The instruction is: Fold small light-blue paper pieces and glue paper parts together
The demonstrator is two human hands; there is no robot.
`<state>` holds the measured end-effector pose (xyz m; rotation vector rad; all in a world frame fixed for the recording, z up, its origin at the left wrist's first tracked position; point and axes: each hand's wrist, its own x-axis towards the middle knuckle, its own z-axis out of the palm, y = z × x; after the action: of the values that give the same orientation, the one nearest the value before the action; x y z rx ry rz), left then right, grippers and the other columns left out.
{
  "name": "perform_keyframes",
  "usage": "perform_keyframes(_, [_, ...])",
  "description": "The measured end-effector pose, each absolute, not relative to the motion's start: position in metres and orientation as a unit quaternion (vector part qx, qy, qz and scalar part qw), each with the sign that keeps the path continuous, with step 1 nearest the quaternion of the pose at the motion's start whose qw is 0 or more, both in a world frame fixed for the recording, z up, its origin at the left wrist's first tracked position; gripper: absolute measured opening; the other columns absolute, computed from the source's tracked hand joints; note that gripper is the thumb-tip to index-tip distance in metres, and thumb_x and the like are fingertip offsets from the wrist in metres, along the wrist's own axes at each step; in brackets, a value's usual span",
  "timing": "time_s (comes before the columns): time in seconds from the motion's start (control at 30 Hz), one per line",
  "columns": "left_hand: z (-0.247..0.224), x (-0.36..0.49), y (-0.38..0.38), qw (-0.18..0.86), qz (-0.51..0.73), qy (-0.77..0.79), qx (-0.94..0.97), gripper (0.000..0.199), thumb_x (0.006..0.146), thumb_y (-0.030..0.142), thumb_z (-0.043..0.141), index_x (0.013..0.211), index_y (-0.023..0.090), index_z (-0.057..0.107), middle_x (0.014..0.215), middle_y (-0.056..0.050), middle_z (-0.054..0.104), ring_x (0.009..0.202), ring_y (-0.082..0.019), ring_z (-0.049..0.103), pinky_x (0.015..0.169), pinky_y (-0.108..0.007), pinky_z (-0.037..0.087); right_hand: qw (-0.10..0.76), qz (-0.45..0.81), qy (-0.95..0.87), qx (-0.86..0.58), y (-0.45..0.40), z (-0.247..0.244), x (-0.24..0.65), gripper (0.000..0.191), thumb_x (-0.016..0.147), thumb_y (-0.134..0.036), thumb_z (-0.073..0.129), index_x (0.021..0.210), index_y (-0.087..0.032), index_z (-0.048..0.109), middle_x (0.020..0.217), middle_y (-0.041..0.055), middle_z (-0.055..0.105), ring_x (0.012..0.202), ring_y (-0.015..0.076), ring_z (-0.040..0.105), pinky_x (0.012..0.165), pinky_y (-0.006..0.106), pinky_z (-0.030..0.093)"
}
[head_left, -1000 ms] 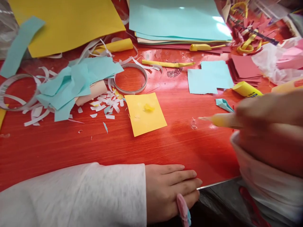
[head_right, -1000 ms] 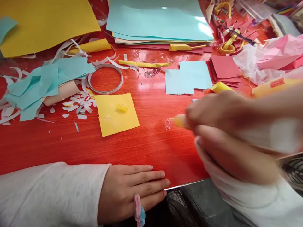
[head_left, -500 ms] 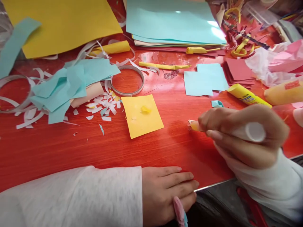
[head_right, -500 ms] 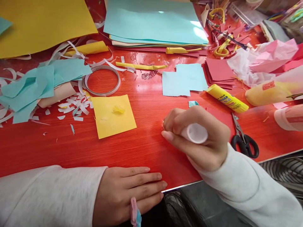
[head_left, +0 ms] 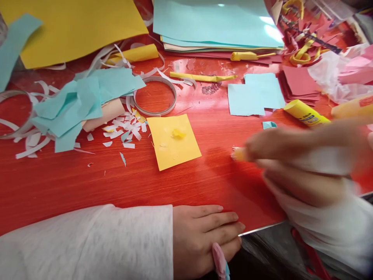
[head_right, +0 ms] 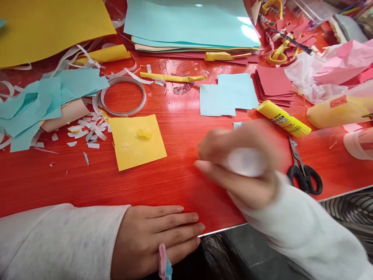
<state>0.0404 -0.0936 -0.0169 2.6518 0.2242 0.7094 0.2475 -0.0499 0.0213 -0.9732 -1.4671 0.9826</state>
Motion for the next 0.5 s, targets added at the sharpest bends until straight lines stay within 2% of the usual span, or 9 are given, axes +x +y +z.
perform_keyframes(0.03, [-0.016,0.040,-0.093,0.191,0.251,0.079,0.946,0.024,0.089,0.023,0.047,0.106,0.019,0.064,0.124,0.004,0.057,0.113,-0.012,0.053,0.098,-0.025,0.045,0.520,0.424,-0.628,-0.394,-0.052,0.022,0.246,0.021,0.067,-0.009,0.065,0.062,-0.019,0.048,0.053,-0.0024,0.044,0.049,0.0107,0.046,0.048,0.031,0.042])
perform_keyframes(0.1, [-0.016,0.040,-0.094,0.189,0.249,0.080,0.946,0.024,0.089,0.023,0.047,0.106,0.019,0.064,0.123,0.005,0.057,0.114,-0.012,0.053,0.098,-0.025,0.045,0.509,0.426,-0.651,-0.367,-0.056,0.026,0.245,0.022,0.066,0.000,0.061,0.071,-0.020,0.052,0.057,-0.0022,0.047,0.052,0.0113,0.048,0.052,0.033,0.043])
perform_keyframes(0.17, [-0.018,0.041,-0.097,0.196,0.260,0.094,0.941,0.024,0.089,0.023,0.046,0.104,0.019,0.064,0.123,0.005,0.058,0.114,-0.012,0.053,0.098,-0.025,0.044,0.515,0.403,-0.648,-0.391,-0.059,0.033,0.245,0.019,0.070,-0.002,0.059,0.065,-0.019,0.051,0.056,-0.0015,0.046,0.054,0.0115,0.048,0.055,0.034,0.043])
perform_keyframes(0.27, [-0.021,0.043,-0.102,0.210,0.276,0.122,0.930,0.028,0.092,0.022,0.039,0.103,0.020,0.065,0.122,0.007,0.058,0.114,-0.011,0.052,0.100,-0.025,0.042,0.531,0.379,-0.632,-0.419,-0.055,0.034,0.243,0.020,0.075,-0.015,0.061,0.058,-0.019,0.051,0.053,-0.0002,0.043,0.053,0.0124,0.048,0.051,0.033,0.041])
perform_keyframes(0.3, [-0.022,0.043,-0.103,0.212,0.277,0.126,0.929,0.029,0.092,0.021,0.038,0.103,0.020,0.064,0.123,0.007,0.058,0.115,-0.011,0.051,0.101,-0.025,0.041,0.536,0.372,-0.625,-0.428,-0.053,0.030,0.242,0.016,0.073,-0.012,0.062,0.061,-0.020,0.053,0.056,0.0001,0.046,0.054,0.0132,0.049,0.052,0.033,0.042])
perform_keyframes(0.4, [-0.023,0.044,-0.104,0.205,0.268,0.122,0.933,0.029,0.093,0.022,0.037,0.104,0.020,0.064,0.123,0.007,0.057,0.116,-0.011,0.050,0.102,-0.025,0.040,0.564,0.389,-0.628,-0.369,-0.045,0.019,0.241,0.023,0.065,-0.001,0.063,0.069,-0.022,0.055,0.053,-0.0035,0.042,0.046,0.0118,0.045,0.048,0.033,0.041])
perform_keyframes(0.5, [-0.024,0.044,-0.104,0.204,0.268,0.122,0.934,0.029,0.093,0.022,0.038,0.104,0.020,0.064,0.122,0.007,0.058,0.116,-0.011,0.050,0.102,-0.025,0.040,0.588,0.348,-0.625,-0.377,-0.043,0.022,0.244,0.021,0.064,-0.002,0.064,0.068,-0.021,0.055,0.052,-0.0032,0.041,0.047,0.0123,0.046,0.047,0.034,0.042])
